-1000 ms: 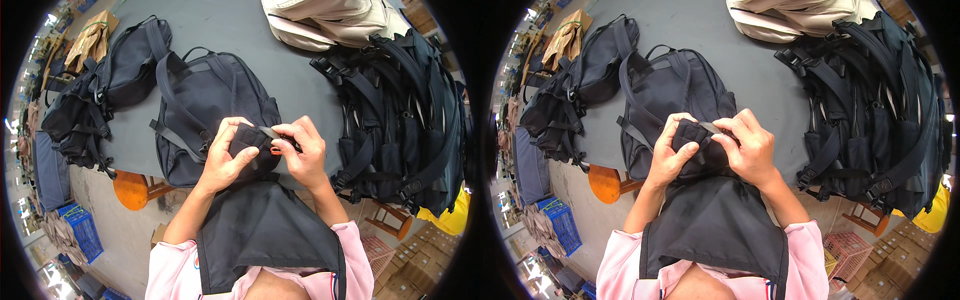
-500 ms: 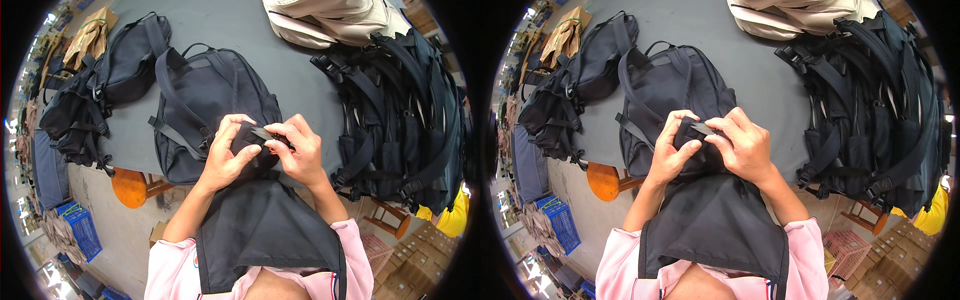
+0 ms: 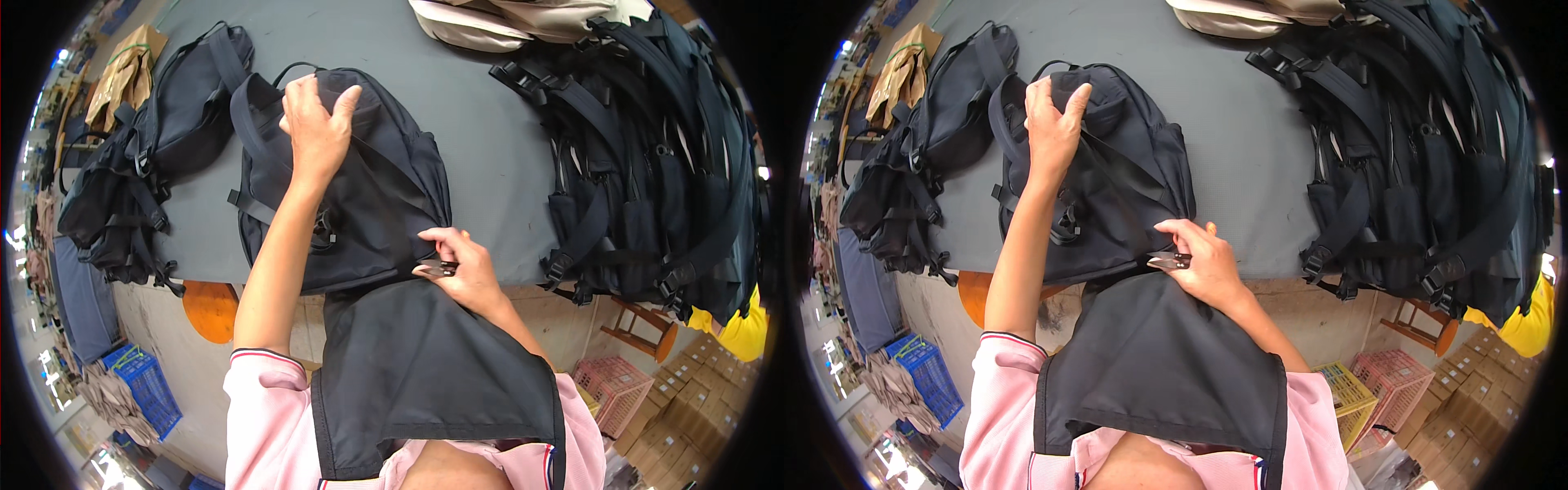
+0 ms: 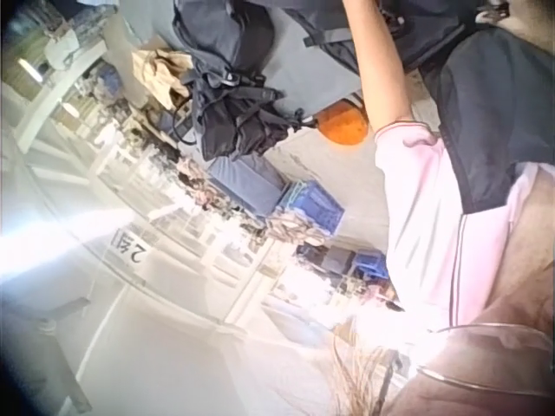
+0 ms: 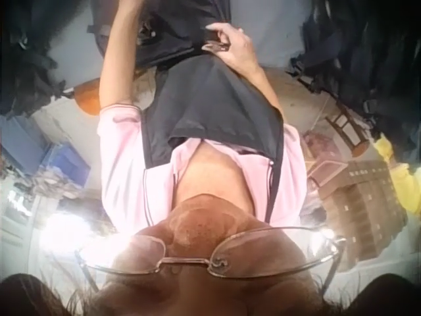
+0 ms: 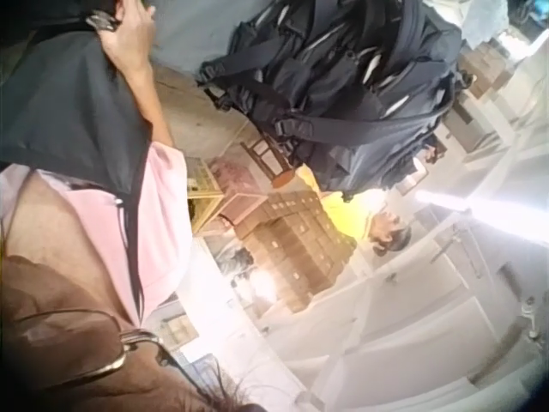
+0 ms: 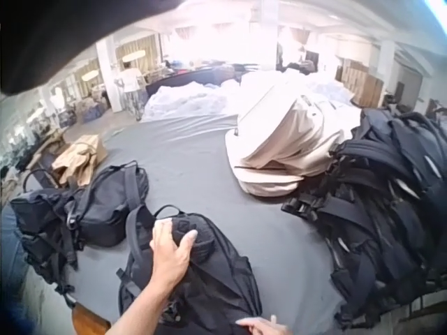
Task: The recorder is inspecting black backpacks, trimming loose threads with a small tool, and checking the straps and buckles at a workbench in a factory setting.
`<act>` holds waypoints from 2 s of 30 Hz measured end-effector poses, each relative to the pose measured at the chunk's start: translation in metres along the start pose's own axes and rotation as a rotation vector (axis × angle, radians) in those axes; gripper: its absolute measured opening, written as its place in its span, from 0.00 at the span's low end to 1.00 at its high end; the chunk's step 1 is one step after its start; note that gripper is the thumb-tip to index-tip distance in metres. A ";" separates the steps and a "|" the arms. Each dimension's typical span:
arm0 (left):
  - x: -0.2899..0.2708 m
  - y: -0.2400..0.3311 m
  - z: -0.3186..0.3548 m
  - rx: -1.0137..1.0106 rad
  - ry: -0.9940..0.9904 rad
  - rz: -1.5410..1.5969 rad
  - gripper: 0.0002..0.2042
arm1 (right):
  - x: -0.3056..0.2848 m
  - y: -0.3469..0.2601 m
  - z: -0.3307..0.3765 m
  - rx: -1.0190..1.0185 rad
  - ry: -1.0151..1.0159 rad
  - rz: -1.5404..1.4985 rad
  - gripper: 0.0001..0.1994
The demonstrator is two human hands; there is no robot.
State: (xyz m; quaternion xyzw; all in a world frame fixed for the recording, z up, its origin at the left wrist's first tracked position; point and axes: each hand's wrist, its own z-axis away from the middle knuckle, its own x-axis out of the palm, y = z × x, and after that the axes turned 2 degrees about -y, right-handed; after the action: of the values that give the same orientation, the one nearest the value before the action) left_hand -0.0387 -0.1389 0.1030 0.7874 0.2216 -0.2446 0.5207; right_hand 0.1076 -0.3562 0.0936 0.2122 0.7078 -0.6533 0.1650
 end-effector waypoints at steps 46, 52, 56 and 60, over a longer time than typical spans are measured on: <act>0.017 0.104 0.036 0.194 -0.971 0.680 0.21 | -0.091 -0.007 -0.051 0.112 0.204 -0.565 0.06; 0.020 0.102 0.057 -0.038 -1.307 0.535 0.10 | -0.088 -0.006 -0.054 0.128 0.208 -0.361 0.05; 0.022 0.089 0.072 -0.537 -1.120 0.942 0.08 | -0.080 -0.013 -0.041 0.003 0.703 -0.413 0.02; 0.017 0.083 0.074 -0.609 -0.926 1.127 0.08 | -0.062 -0.006 -0.015 0.147 0.553 -0.238 0.13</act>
State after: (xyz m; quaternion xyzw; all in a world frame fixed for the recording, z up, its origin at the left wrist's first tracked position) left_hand 0.0130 -0.2361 0.1265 0.4218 -0.3928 -0.1754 0.7981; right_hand 0.1581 -0.3467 0.1314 0.3088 0.6967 -0.6349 -0.1273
